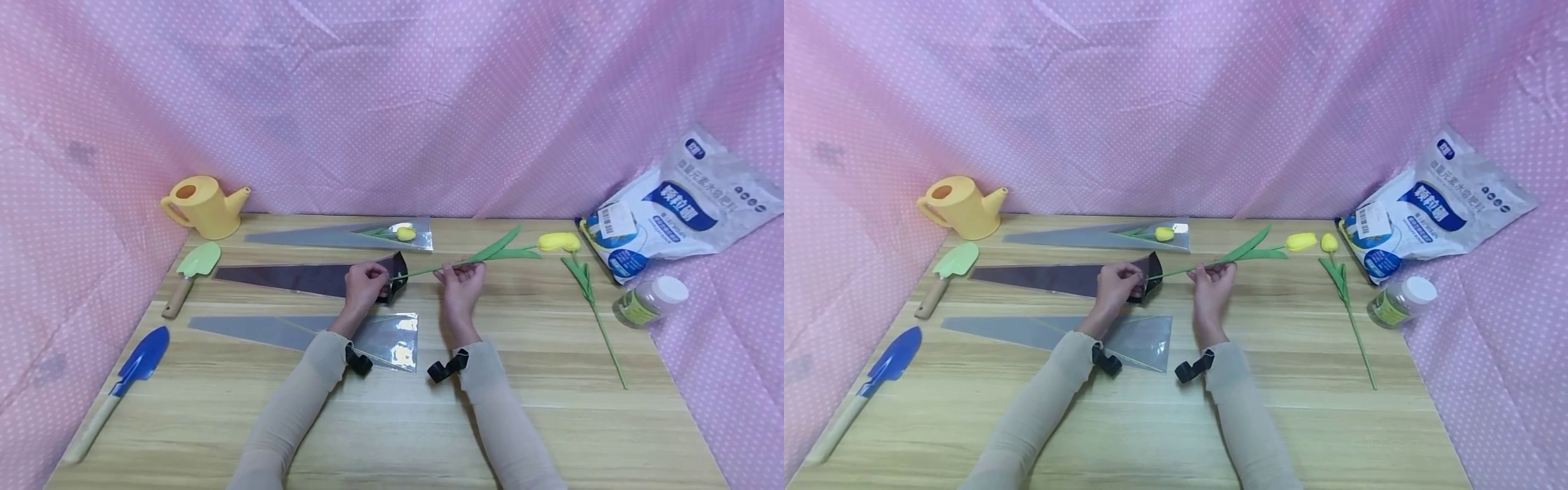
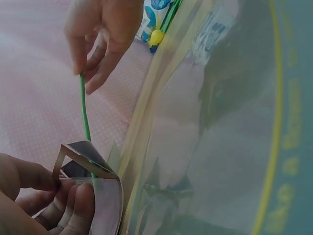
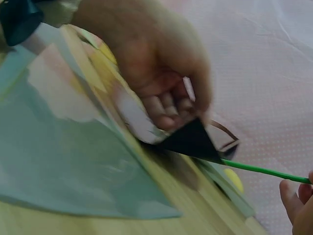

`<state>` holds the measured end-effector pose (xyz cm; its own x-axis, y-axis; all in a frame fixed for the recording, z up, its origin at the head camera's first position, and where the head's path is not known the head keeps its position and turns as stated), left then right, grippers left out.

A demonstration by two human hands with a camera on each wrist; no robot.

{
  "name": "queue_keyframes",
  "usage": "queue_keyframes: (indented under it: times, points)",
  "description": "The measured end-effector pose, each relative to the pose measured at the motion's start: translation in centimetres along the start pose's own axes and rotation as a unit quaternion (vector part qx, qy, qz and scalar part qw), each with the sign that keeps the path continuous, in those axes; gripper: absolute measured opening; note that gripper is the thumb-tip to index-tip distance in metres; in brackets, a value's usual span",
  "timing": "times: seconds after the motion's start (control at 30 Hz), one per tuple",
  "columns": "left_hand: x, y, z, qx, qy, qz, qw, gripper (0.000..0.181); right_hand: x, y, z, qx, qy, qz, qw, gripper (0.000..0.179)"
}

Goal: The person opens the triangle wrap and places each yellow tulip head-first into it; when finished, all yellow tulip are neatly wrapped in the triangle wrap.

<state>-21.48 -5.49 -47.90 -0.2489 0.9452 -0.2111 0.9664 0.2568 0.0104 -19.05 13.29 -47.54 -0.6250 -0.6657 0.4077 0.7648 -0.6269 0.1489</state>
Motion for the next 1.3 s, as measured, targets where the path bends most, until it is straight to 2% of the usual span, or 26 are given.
queue_keyframes:
  times: [0.2,0.4,0.53,0.67,0.83,0.97,1.13,1.3]
  points:
    - [-0.1,0.0,-0.2,0.004,-0.006,0.0,1.0,0.01,0.5,0.7,0.2,-0.002,0.004,0.034,0.9994,0.042]
    - [0.0,0.0,-0.4,0.003,-0.003,-0.002,1.0,0.011,-0.1,0.4,1.2,0.0,-0.016,-0.01,0.9998,0.021]
    - [0.1,0.2,-0.5,0.008,-0.005,-0.002,1.0,0.011,-0.3,0.3,1.1,0.008,-0.028,-0.026,0.9992,0.018]
    - [0.2,0.4,-0.6,0.02,-0.007,-0.007,0.9998,0.01,-0.1,0.6,0.4,0.025,-0.043,-0.016,0.9987,0.02]
    - [0.1,0.6,-0.8,0.023,-0.002,-0.01,0.9997,0.01,0.0,0.8,-0.2,0.05,-0.003,0.009,0.9987,0.035]
    - [0.1,0.4,-0.6,0.019,0.001,-0.013,0.9997,0.009,-0.4,0.5,0.3,0.052,0.025,0.006,0.9983,0.044]
    - [0.1,0.4,-0.6,0.018,-0.01,-0.014,0.9997,0.009,-0.7,0.1,0.8,0.046,0.022,-0.021,0.9985,0.036]
    - [0.1,0.6,-0.8,0.024,-0.026,-0.016,0.9993,0.008,-0.3,0.4,0.1,0.074,0.013,-0.019,0.997,0.031]
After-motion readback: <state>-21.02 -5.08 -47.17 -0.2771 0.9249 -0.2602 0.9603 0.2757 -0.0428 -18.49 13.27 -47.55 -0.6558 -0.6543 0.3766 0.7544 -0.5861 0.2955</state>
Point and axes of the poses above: each hand's wrist, its own y-axis away from the middle knuckle, its own x-axis out of the palm, z = x × y, the point moved 2 cm from there along -y, towards the middle knuckle, and after that the axes turned 11 degrees about -z, right-handed, at the moved point
